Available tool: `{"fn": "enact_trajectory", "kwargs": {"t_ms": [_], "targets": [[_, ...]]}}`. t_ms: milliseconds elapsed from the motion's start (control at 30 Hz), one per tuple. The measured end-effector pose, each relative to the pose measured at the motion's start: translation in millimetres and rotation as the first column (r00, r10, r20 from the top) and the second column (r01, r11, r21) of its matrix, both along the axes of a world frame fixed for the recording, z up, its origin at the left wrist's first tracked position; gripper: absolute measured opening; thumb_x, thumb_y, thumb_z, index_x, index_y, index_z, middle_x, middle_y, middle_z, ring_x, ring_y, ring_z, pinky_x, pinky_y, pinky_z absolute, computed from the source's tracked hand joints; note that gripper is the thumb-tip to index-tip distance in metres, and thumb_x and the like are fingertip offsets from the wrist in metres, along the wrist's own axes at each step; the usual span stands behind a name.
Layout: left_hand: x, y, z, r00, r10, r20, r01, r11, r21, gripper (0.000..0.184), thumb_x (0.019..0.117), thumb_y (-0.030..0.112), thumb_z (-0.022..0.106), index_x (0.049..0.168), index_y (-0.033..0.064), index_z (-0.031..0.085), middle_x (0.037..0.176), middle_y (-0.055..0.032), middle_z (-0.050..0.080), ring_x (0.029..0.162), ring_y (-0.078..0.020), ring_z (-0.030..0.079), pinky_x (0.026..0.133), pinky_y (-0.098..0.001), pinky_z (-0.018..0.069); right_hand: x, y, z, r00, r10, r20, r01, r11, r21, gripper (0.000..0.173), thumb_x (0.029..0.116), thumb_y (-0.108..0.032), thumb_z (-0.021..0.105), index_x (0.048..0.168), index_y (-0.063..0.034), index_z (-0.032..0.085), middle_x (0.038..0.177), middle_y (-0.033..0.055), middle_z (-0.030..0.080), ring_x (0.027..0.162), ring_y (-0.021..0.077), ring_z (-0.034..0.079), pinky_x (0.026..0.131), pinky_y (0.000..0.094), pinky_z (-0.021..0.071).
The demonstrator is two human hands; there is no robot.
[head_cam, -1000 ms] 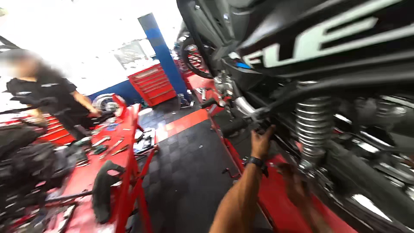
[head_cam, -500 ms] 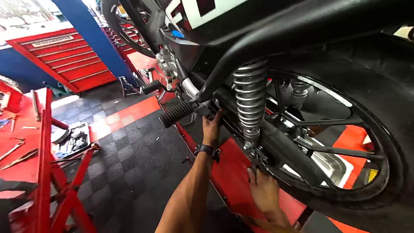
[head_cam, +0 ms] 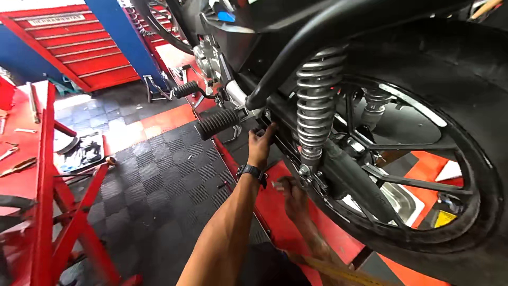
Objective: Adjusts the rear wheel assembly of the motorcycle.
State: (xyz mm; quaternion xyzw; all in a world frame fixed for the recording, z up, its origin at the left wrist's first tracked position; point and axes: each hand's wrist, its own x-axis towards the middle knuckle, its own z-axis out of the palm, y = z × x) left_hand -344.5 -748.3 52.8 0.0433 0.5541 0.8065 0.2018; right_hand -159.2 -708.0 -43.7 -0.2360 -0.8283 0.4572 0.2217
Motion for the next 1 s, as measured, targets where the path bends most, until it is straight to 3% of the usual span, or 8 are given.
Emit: {"fn": "enact_trajectory", "kwargs": {"t_ms": [100, 333, 467, 633, 767, 833, 900, 1000], "targets": [[0, -1, -2, 1.0, -0.004, 0.001, 0.004, 1.0, 0.004, 0.067, 0.0952, 0.034, 0.074, 0.14, -0.0022, 0.04, 0.106, -0.0163, 0.067, 0.087, -0.0203, 0.07, 0.081, -0.0371, 0.0612, 37, 1, 14, 0.985, -0.085, 0.148, 0.045, 0.965, 0.259, 0.041, 0.1081, -0.036, 0.04, 0.099, -0.0107, 0.071, 0.075, 0.002, 0.069, 0.07, 0.019, 0.069, 0.068, 0.0484, 0.0594], [-1, 1, -4, 1.0, 0.004, 0.012, -0.004, 1.0, 0.026, 0.069, 0.0945, 0.033, 0.075, 0.142, -0.0018, 0.039, 0.107, -0.0171, 0.068, 0.089, -0.0218, 0.071, 0.083, -0.0386, 0.0615, 64, 4, 32, 0.947, -0.222, 0.232, 0.125, 0.921, 0.369, 0.052, 0.1073, -0.045, 0.04, 0.083, -0.0113, 0.07, 0.066, 0.0021, 0.064, 0.064, 0.0203, 0.066, 0.062, 0.0485, 0.0542], [-4, 2, -4, 1.0, 0.003, 0.014, -0.003, 1.0, 0.012, 0.07, 0.0946, 0.034, 0.075, 0.142, -0.0011, 0.038, 0.103, -0.0167, 0.067, 0.086, -0.0217, 0.07, 0.082, -0.039, 0.061, 46, 6, 27, 0.957, -0.167, 0.238, 0.104, 0.961, 0.258, 0.048, 0.108, -0.041, 0.038, 0.095, -0.0106, 0.072, 0.075, 0.0021, 0.07, 0.071, 0.0198, 0.069, 0.07, 0.0497, 0.057], [-3, 4, -4, 1.0, -0.007, 0.027, 0.007, 1.0, -0.006, 0.072, 0.0944, 0.034, 0.075, 0.144, -0.0004, 0.037, 0.107, -0.0174, 0.067, 0.089, -0.0224, 0.071, 0.083, -0.0394, 0.0614, 5, -1, 11, 0.991, -0.135, 0.022, 0.133, 0.989, 0.068, 0.04, 0.107, -0.031, 0.04, 0.108, -0.0058, 0.071, 0.08, 0.0021, 0.073, 0.072, 0.0161, 0.07, 0.072, 0.0444, 0.0606], [-4, 2, -3, 1.0, -0.008, 0.022, 0.007, 1.0, 0.02, 0.07, 0.0957, 0.031, 0.074, 0.144, -0.0014, 0.036, 0.109, -0.0176, 0.067, 0.09, -0.0218, 0.071, 0.084, -0.0382, 0.0611, -36, 3, 30, 0.996, 0.016, -0.088, -0.042, 0.955, -0.294, 0.043, 0.1121, -0.03, 0.035, 0.14, -0.0078, 0.059, 0.128, 0.0068, 0.07, 0.109, 0.018, 0.07, 0.091, 0.0412, 0.06], [-2, 2, -3, 1.0, -0.012, 0.011, 0.011, 1.0, 0.021, 0.069, 0.0958, 0.031, 0.074, 0.143, -0.0021, 0.036, 0.107, -0.0165, 0.067, 0.087, -0.0201, 0.071, 0.083, -0.0366, 0.061, -41, 6, 38, 0.992, 0.055, -0.116, -0.091, 0.94, -0.329, 0.045, 0.1129, -0.032, 0.033, 0.145, -0.0107, 0.056, 0.14, 0.0043, 0.064, 0.12, 0.0167, 0.065, 0.098, 0.041, 0.0579], [-1, 3, -5, 1.0, -0.012, 0.001, 0.012, 1.0, 0.025, 0.069, 0.0952, 0.032, 0.075, 0.142, -0.0031, 0.038, 0.107, -0.0174, 0.068, 0.087, -0.0218, 0.071, 0.082, -0.0391, 0.062, -35, 9, 30, 0.994, 0.058, -0.092, -0.079, 0.965, -0.251, 0.044, 0.1126, -0.033, 0.033, 0.143, -0.0118, 0.057, 0.137, 0.0031, 0.065, 0.118, 0.0161, 0.066, 0.095, 0.0412, 0.0586], [-3, 4, -4, 1.0, 0.007, 0.002, -0.007, 0.999, 0.053, 0.07, 0.0947, 0.031, 0.075, 0.142, -0.0032, 0.038, 0.106, -0.0183, 0.069, 0.089, -0.0238, 0.072, 0.082, -0.0407, 0.0626, -13, 11, 14, 0.999, -0.002, 0.046, 0.006, 0.997, -0.076, 0.041, 0.111, -0.034, 0.036, 0.133, -0.0116, 0.063, 0.116, 0.003, 0.074, 0.101, 0.0164, 0.071, 0.086, 0.0444, 0.0604]]}}
